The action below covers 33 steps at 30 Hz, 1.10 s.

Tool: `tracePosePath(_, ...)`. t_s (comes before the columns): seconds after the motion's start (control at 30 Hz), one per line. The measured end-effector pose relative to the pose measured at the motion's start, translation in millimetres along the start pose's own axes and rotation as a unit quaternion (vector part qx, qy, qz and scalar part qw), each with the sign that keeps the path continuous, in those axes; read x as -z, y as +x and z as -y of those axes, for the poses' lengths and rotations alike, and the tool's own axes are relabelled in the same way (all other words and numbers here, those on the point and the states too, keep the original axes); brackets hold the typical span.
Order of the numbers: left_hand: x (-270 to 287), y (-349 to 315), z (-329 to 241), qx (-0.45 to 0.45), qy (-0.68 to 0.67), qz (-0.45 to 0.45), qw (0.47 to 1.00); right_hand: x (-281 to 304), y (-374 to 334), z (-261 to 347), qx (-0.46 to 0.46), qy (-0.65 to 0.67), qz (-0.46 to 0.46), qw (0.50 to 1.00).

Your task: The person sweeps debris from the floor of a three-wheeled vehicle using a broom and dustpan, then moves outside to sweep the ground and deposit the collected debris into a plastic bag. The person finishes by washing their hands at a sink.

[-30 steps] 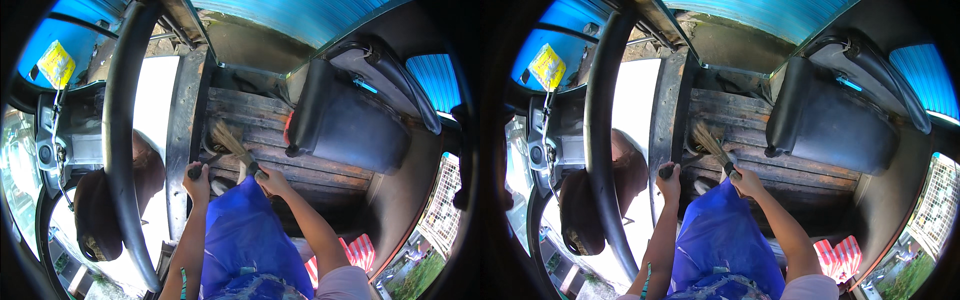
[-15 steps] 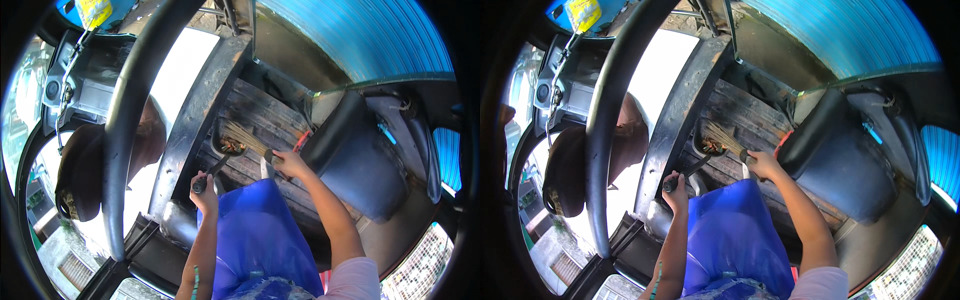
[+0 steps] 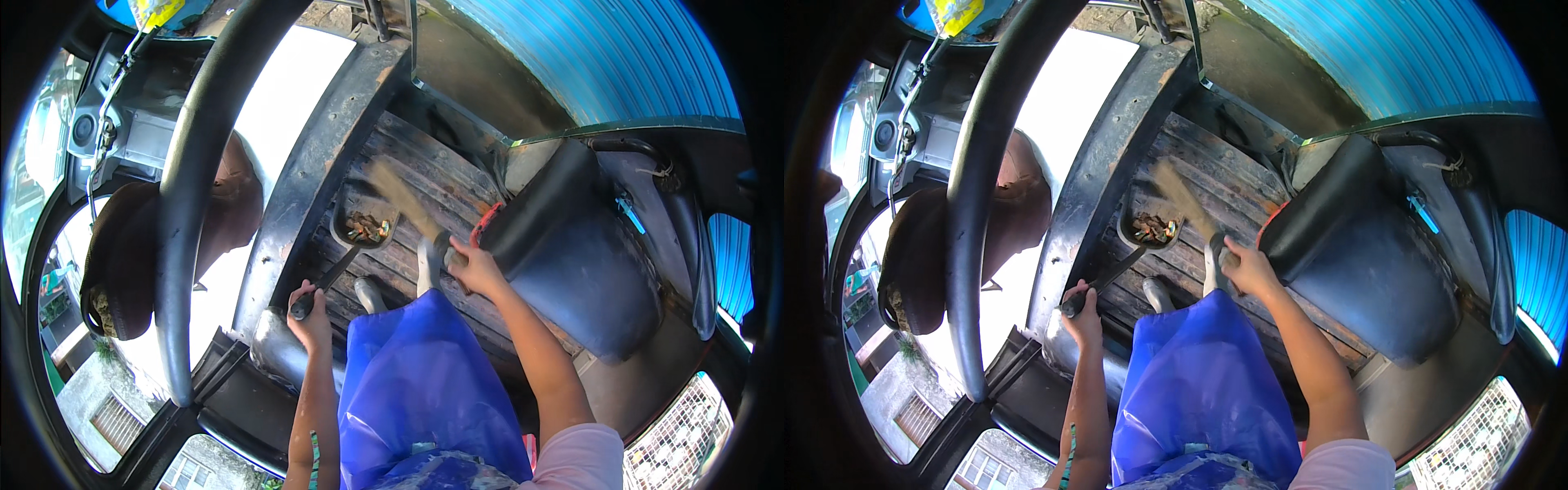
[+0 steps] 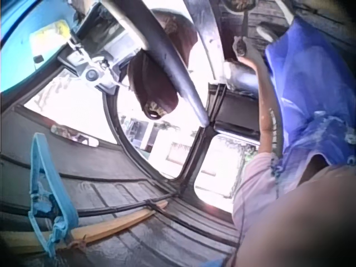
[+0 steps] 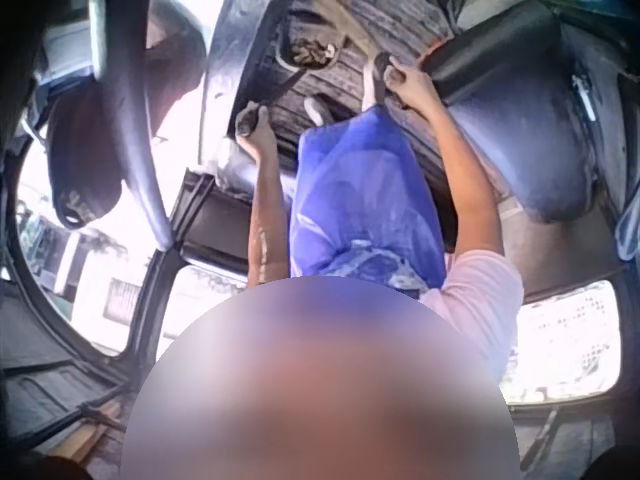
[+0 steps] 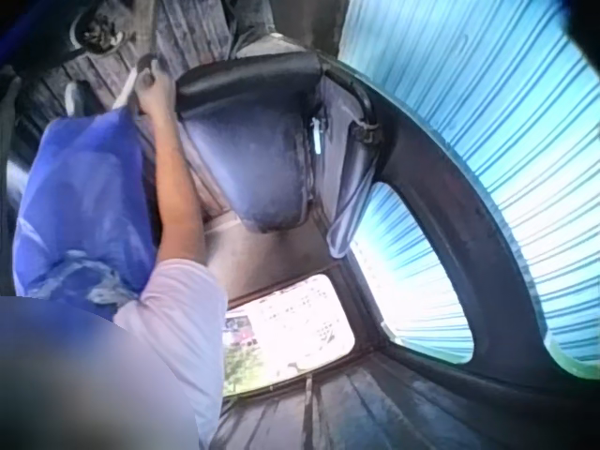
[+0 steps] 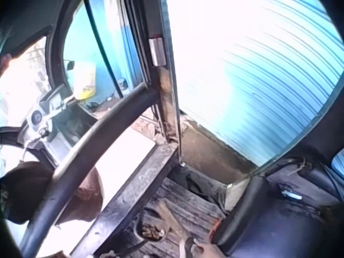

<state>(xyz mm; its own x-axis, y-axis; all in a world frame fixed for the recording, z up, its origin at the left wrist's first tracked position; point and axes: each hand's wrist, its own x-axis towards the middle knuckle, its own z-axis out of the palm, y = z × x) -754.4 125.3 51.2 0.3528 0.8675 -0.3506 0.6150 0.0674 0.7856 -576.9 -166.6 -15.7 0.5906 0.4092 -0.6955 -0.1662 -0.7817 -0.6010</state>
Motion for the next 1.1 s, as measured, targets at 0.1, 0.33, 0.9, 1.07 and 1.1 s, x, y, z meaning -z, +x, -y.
tracePosePath(0.1,25,-3,8,-0.006,0.013,0.025,1.0,-24,20,-3,-0.056,-0.008,-0.069,0.996)
tracePosePath(0.33,41,3,23,-0.021,0.069,0.064,0.995,-124,-56,-22,-0.054,0.02,0.037,0.998)
tracePosePath(0.9,130,-10,81,0.007,0.016,0.039,0.999,-139,-102,0,-0.059,0.07,-0.04,0.995)
tracePosePath(1.07,132,-5,94,0.015,-0.008,0.009,1.0,-159,-39,26,-0.089,-0.042,0.001,0.995)
tracePosePath(1.1,130,-1,95,0.005,-0.009,0.01,1.0,-163,-43,27,-0.078,-0.067,0.042,0.994)
